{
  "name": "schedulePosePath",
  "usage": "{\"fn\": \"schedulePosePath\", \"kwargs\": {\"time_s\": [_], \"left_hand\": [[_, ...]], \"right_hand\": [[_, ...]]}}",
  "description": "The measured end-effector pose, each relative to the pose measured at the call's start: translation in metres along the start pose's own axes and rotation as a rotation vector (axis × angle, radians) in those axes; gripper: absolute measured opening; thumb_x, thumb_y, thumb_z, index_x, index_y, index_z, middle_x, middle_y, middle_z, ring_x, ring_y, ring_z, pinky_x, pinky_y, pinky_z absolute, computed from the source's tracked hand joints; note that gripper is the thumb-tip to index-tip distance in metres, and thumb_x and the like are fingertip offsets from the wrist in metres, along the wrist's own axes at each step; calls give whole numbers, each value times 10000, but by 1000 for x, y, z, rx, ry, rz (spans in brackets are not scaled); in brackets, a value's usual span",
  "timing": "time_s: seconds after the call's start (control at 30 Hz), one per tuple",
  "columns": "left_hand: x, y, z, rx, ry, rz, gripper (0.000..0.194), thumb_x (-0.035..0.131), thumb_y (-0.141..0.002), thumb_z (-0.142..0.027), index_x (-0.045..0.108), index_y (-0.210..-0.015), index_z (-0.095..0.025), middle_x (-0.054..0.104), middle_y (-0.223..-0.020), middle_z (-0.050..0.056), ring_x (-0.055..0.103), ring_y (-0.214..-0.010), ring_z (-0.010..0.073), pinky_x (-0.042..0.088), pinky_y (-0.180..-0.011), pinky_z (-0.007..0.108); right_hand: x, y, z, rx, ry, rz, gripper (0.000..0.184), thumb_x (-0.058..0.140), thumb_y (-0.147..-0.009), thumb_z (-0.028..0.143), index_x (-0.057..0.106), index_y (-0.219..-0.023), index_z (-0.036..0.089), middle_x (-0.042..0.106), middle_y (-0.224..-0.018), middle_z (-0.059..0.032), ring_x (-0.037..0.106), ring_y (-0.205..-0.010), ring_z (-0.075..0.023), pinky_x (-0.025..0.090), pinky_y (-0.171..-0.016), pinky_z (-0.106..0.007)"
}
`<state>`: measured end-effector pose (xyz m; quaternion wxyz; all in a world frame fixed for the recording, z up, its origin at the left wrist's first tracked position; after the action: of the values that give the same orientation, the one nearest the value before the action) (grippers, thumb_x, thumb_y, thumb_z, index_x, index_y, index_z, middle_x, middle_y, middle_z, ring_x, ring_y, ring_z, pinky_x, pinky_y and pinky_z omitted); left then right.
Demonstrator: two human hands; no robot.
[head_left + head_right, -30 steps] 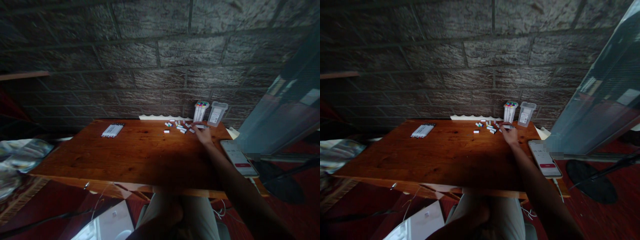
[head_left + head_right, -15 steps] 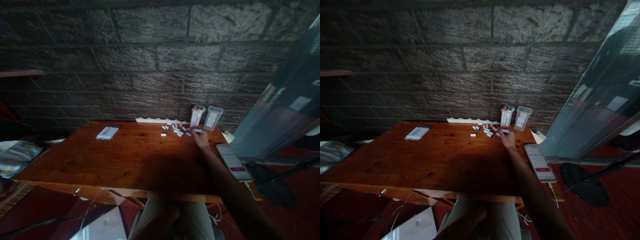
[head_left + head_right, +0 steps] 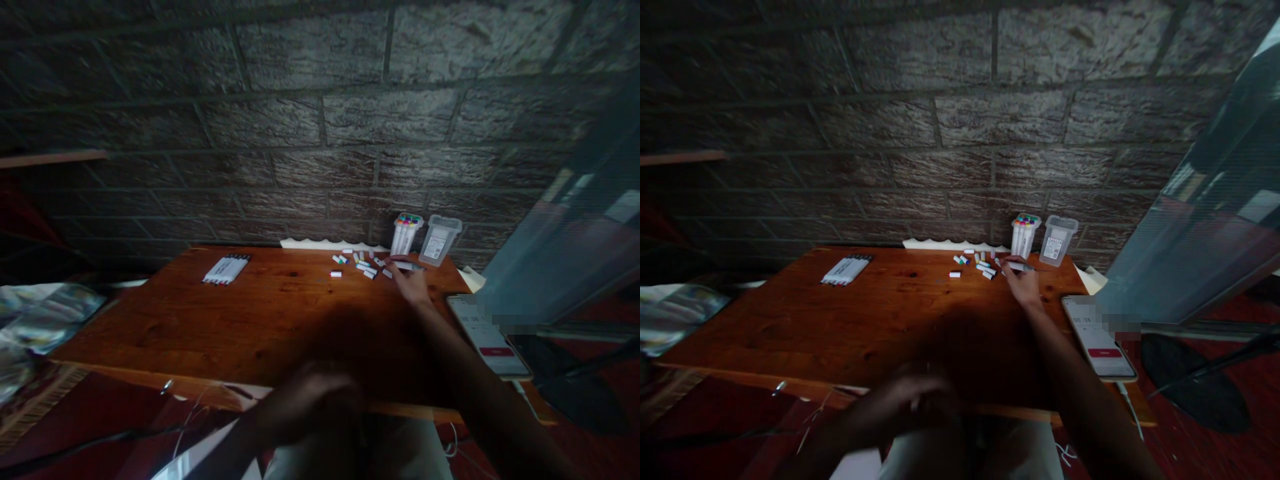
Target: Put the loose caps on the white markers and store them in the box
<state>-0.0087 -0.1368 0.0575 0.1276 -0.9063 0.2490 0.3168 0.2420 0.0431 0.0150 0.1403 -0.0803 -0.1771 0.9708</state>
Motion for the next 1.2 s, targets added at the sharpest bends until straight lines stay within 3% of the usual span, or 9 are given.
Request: {"fn": "schedulePosePath", "kwargs": {"time_s": [0.03,0.1,0.17,0.3,0.4,0.53,0.6,0.83,1.2], "left_hand": [[-14,-18,9,22,-8,-18,181,629,-859,-356,696,-1000,-264,713,-998,7,657,-927,193,501,-833,290],[-44,-64,33,100,-37,-256,168,643,-843,-308,705,-983,-238,730,-969,22,666,-906,190,485,-847,289],[-62,-113,62,120,44,-399,169,722,-760,-279,721,-904,-190,736,-944,57,666,-877,205,491,-841,309],[-61,-172,108,135,218,-432,234,743,-725,-338,698,-803,-122,734,-816,84,671,-751,195,531,-768,330],[-53,-173,121,157,273,-457,290,696,-772,-388,684,-908,-132,736,-877,79,678,-786,182,543,-788,333],[-48,-165,122,187,445,-442,255,757,-730,-311,674,-913,-153,734,-920,65,681,-854,172,541,-828,310],[-45,-165,121,187,473,-447,240,778,-710,-291,672,-878,-155,732,-889,54,682,-835,162,542,-817,292],[-33,-168,117,159,367,-427,261,785,-705,-286,699,-914,-155,746,-906,57,694,-821,169,555,-805,292],[-33,-165,114,185,243,-432,232,756,-743,-297,725,-934,-170,759,-903,53,705,-802,176,562,-785,293]], "right_hand": [[0,0,-1,6,-5,1,347,687,-718,488,688,-853,168,720,-879,-82,657,-839,-223,508,-799,-358],[1,1,-2,21,-21,2,375,699,-702,503,682,-863,164,717,-892,-88,654,-840,-225,512,-779,-360],[2,2,-2,34,-37,7,411,721,-673,518,678,-873,162,719,-888,-89,656,-816,-225,518,-746,-361],[8,4,0,83,-111,74,442,766,-621,521,699,-874,165,736,-888,-86,670,-812,-227,514,-734,-353],[13,7,6,117,-179,133,438,754,-656,515,711,-935,180,735,-914,-70,661,-800,-208,491,-679,-311],[20,15,15,147,-144,162,413,664,-766,535,707,-929,158,597,-584,16,489,-505,-120,347,-469,-251],[26,20,21,123,-156,202,393,639,-802,512,691,-983,167,593,-618,21,479,-518,-112,349,-473,-244],[35,30,36,-93,-82,170,198,667,-820,383,672,-950,234,709,-961,-33,652,-878,-185,523,-783,-324],[43,37,25,-228,-17,330,202,637,-859,311,705,-1045,272,720,-1076,-23,666,-1016,-195,513,-953,-387]]}}
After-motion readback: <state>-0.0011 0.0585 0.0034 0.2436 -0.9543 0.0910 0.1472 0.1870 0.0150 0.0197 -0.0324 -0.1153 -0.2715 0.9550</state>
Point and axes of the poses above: each hand's wrist, its own y-axis away from the middle knuckle, its own x-axis out of the palm, z = x × y, the point moved 3 cm from there along -y, towards the middle knuckle
